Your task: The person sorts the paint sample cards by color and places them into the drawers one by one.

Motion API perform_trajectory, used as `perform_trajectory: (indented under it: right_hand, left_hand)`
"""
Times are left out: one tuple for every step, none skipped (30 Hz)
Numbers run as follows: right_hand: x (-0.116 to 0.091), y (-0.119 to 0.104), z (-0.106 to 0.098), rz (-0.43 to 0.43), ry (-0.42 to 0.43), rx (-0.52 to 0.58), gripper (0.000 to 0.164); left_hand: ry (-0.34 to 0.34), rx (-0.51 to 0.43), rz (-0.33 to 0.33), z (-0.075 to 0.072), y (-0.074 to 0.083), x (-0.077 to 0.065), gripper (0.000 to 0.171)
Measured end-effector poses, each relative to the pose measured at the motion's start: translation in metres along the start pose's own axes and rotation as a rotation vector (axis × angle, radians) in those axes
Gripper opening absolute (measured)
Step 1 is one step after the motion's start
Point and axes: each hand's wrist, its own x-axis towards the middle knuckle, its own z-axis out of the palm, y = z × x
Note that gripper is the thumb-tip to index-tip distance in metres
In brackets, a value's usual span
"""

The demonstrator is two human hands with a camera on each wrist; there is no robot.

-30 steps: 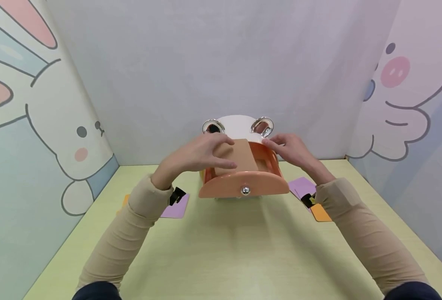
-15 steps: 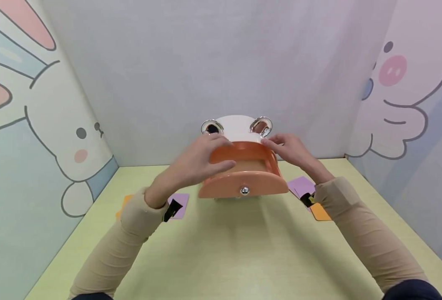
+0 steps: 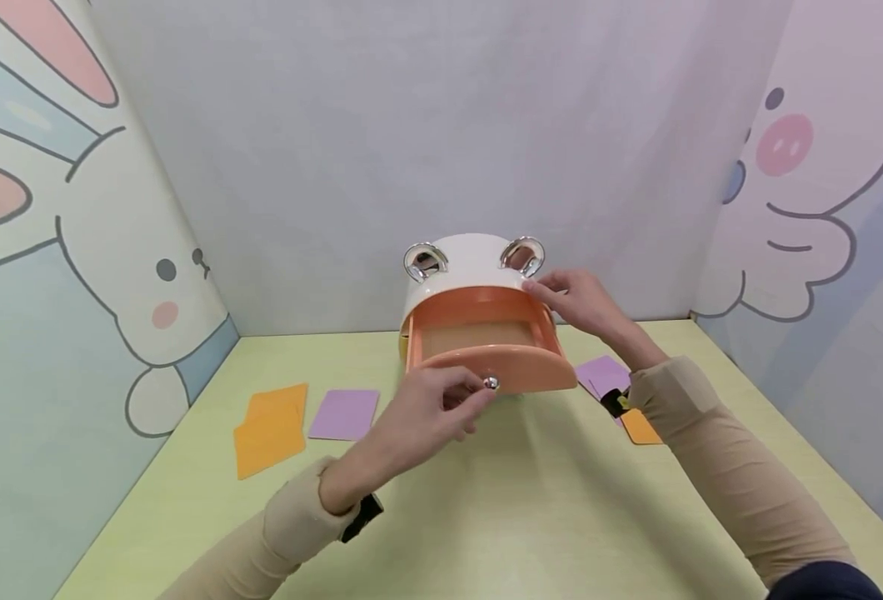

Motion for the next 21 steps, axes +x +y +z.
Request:
perform_trajectory:
  right_hand:
    - [0.000, 0.000, 0.000, 0.000, 0.003, -0.001, 0.060]
    - [0.000, 0.000, 0.000, 0.001, 0.005, -0.001, 0.059]
    - [0.000, 0.000, 0.001, 0.001, 0.007, -0.001, 0.059]
    - [0.000, 0.001, 0.001, -0.002, 0.011, -0.001, 0.058]
    - [0.001, 0.001, 0.001, -0.006, 0.014, -0.002, 0.058]
    - [0.001, 0.001, 0.001, -0.011, 0.018, -0.001, 0.057]
    - [0.001, 0.002, 0.002, -0.014, 0.021, -0.002, 0.056]
    - [0.001, 0.002, 0.002, -0.017, 0.024, -0.001, 0.056]
    - [0.001, 0.003, 0.002, -0.020, 0.027, -0.002, 0.056]
    - [0.001, 0.003, 0.002, -0.023, 0.033, 0.001, 0.055]
    - [0.001, 0.004, 0.002, -0.024, 0.034, 0.003, 0.055]
    - [0.001, 0.004, 0.001, -0.025, 0.035, 0.005, 0.056]
    - [0.001, 0.004, 0.001, -0.023, 0.035, 0.006, 0.056]
    - [0.000, 0.004, 0.001, -0.019, 0.035, 0.008, 0.056]
    - [0.000, 0.004, 0.001, -0.016, 0.035, 0.009, 0.057]
    - [0.000, 0.004, 0.001, -0.013, 0.034, 0.009, 0.057]
    - [0.000, 0.003, 0.001, -0.012, 0.030, 0.005, 0.058]
    - [0.000, 0.003, 0.001, -0.008, 0.028, 0.004, 0.058]
    - [0.000, 0.002, 0.001, -0.008, 0.028, 0.003, 0.058]
    - [0.000, 0.002, 0.001, -0.007, 0.026, 0.001, 0.059]
    - [0.000, 0.002, 0.001, -0.007, 0.028, 0.000, 0.059]
  left_hand:
    - [-0.015, -0.064, -0.044, 0.004, -0.003, -0.001, 0.018]
    - [-0.027, -0.131, -0.088, 0.008, -0.007, -0.001, 0.021]
    - [-0.038, -0.194, -0.127, 0.011, -0.011, -0.001, 0.024]
    - [-0.047, -0.258, -0.167, 0.015, -0.014, 0.000, 0.027]
    - [-0.053, -0.321, -0.205, 0.018, -0.017, 0.001, 0.031]
    - [-0.054, -0.375, -0.234, 0.021, -0.020, 0.002, 0.033]
    - [-0.051, -0.433, -0.261, 0.025, -0.023, 0.003, 0.036]
    - [-0.042, -0.483, -0.282, 0.028, -0.026, 0.004, 0.039]
    - [-0.029, -0.533, -0.296, 0.031, -0.028, 0.005, 0.041]
    - [-0.015, -0.578, -0.304, 0.035, -0.029, 0.006, 0.043]
    - [0.002, -0.624, -0.309, 0.038, -0.030, 0.007, 0.044]
    - [0.023, -0.670, -0.309, 0.042, -0.031, 0.008, 0.044]
    - [0.046, -0.713, -0.305, 0.045, -0.031, 0.009, 0.045]
    - [0.070, -0.753, -0.299, 0.049, -0.031, 0.010, 0.045]
    - [0.093, -0.784, -0.292, 0.052, -0.031, 0.010, 0.046]
    - [0.116, -0.813, -0.286, 0.054, -0.031, 0.011, 0.046]
    - [0.137, -0.839, -0.281, 0.057, -0.030, 0.012, 0.047]
    - [0.158, -0.860, -0.277, 0.058, -0.030, 0.012, 0.047]
    - [0.175, -0.875, -0.272, 0.060, -0.029, 0.012, 0.048]
    - [0.190, -0.887, -0.267, 0.061, -0.029, 0.013, 0.048]
    - [0.204, -0.893, -0.261, 0.061, -0.029, 0.013, 0.048]
